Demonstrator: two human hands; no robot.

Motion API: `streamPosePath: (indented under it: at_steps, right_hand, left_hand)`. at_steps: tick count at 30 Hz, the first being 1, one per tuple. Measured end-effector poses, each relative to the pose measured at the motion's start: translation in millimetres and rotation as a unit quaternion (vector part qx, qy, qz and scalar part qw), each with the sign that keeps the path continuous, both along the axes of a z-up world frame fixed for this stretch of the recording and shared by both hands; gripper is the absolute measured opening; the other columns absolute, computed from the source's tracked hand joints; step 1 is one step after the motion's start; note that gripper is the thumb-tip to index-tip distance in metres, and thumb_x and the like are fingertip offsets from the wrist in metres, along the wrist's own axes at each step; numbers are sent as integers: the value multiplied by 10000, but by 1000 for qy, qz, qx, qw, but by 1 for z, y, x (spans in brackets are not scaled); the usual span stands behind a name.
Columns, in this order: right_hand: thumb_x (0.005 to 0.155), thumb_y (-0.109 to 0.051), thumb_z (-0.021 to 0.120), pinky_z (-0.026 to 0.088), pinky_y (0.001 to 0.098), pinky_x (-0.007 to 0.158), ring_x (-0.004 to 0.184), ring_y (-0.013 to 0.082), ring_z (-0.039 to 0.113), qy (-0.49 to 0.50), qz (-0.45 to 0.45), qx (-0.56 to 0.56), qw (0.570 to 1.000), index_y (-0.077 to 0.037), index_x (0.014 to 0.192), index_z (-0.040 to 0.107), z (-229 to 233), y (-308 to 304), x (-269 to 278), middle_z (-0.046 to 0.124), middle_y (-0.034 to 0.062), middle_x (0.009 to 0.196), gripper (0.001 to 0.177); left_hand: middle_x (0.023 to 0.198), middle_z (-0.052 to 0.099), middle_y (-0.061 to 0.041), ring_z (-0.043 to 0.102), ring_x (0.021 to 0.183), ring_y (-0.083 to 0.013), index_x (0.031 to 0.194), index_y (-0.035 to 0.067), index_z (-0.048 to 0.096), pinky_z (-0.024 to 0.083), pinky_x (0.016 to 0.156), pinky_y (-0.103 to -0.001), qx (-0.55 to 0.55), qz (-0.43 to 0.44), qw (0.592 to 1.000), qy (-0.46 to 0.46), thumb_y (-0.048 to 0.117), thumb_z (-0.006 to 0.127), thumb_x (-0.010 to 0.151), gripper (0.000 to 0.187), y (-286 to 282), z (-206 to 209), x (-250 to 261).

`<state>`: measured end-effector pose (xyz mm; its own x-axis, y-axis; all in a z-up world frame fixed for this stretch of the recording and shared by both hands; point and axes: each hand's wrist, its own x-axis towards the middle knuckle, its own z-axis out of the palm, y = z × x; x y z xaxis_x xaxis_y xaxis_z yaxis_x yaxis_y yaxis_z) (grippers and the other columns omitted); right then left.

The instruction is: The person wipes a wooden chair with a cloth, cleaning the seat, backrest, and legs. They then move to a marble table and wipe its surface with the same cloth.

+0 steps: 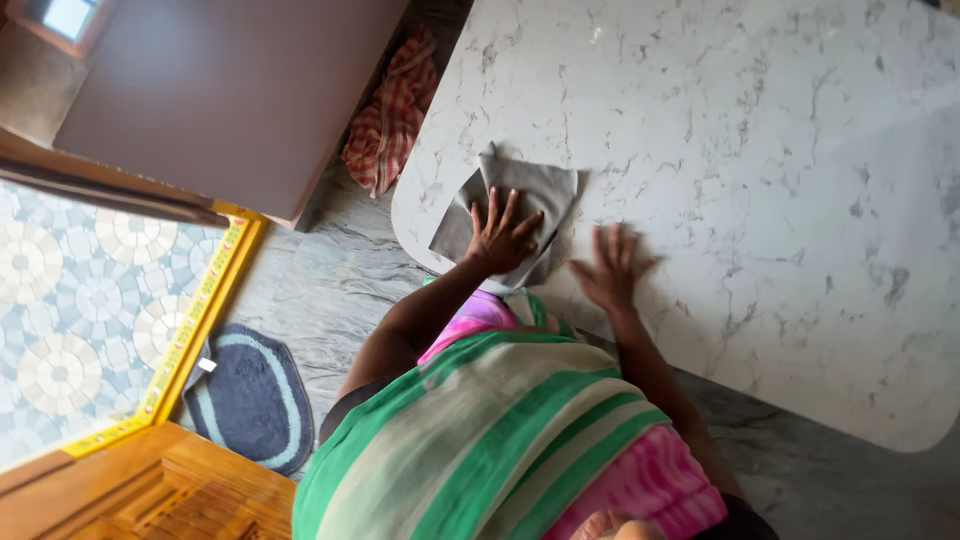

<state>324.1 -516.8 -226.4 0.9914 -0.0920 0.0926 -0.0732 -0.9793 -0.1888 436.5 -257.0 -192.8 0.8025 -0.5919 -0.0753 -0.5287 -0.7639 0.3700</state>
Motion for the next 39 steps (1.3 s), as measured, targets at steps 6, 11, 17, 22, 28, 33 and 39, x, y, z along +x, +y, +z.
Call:
streamPosePath:
  at_steps: [6, 11, 17, 22, 28, 33, 39]
  right_hand:
    - [891, -843, 353, -168, 851, 1008, 1576, 409, -18, 110, -240, 54, 963, -311, 1629, 255, 36, -67, -98, 40, 68, 1737, 915]
    - [904, -799, 410, -175, 828, 1037, 1583, 376, -48, 113, -244, 56, 962, -348, 1643, 229, 23, -71, -107, 34, 25, 1744, 884]
    - [913, -764, 436, -216, 800, 1026, 1584, 343, -97, 122, -235, 74, 961, -358, 1632, 228, 17, -79, -111, 17, 7, 1744, 852]
    - [974, -695, 384, -232, 789, 1034, 1590, 325, -98, 130, -239, 75, 959, -367, 1637, 240, 12, -82, -110, 16, -12, 1750, 754]
    - [1039, -600, 357, -150, 803, 1089, 1602, 348, -41, 112, -245, 95, 958, -347, 1635, 257, 7, -84, -113, 64, -5, 1755, 655]
    - [914, -503, 658, 87, 733, 1118, 1509, 438, 107, 62, -285, 151, 945, -196, 1625, 232, 28, -56, -70, 104, 196, 1639, 883]
    - [1084, -253, 571, 295, 463, 1312, 1595, 306, 313, -26, 141, 325, 935, -156, 1616, 391, 36, 96, 25, 376, 127, 1683, 570]
  left_hand:
    - [1737, -108, -64, -135, 1556, -412, 1615, 464, 25, -53, 1114, -816, 152, 77, 984, 56, 834, 238, 939, 800, 29, 23, 132]
    - [1742, -47, -88, -106, 1579, -412, 1665, 370, 83, -59, 1166, -795, 113, 166, 980, 5, 752, 225, 1002, 778, 45, 3, 121]
    - [1706, -43, -168, -92, 1539, -467, 1664, 264, 94, -52, 1127, -795, 118, 101, 988, -7, 738, 218, 977, 844, -10, 1, 24]
    - [1699, -4, -191, -75, 1522, -500, 1633, 244, 170, 4, 1083, -860, 111, -215, 970, -4, 711, 306, 967, 825, -102, 10, -39]
    - [1724, 130, -149, -55, 1622, -464, 1614, 164, 399, -12, 1144, -850, 107, -370, 922, -31, 699, 478, 1014, 807, -118, 14, -59]
    - [1691, 16, -73, -84, 1544, -350, 1594, 253, 262, -75, 1159, -772, 83, -209, 970, 91, 748, 481, 876, 899, -64, 35, -22]
    - [1685, 235, -193, 288, 1509, -402, 1544, 91, 381, 428, 1202, -478, -411, -3, 890, 199, 134, 674, 829, 774, -6, -8, -3]
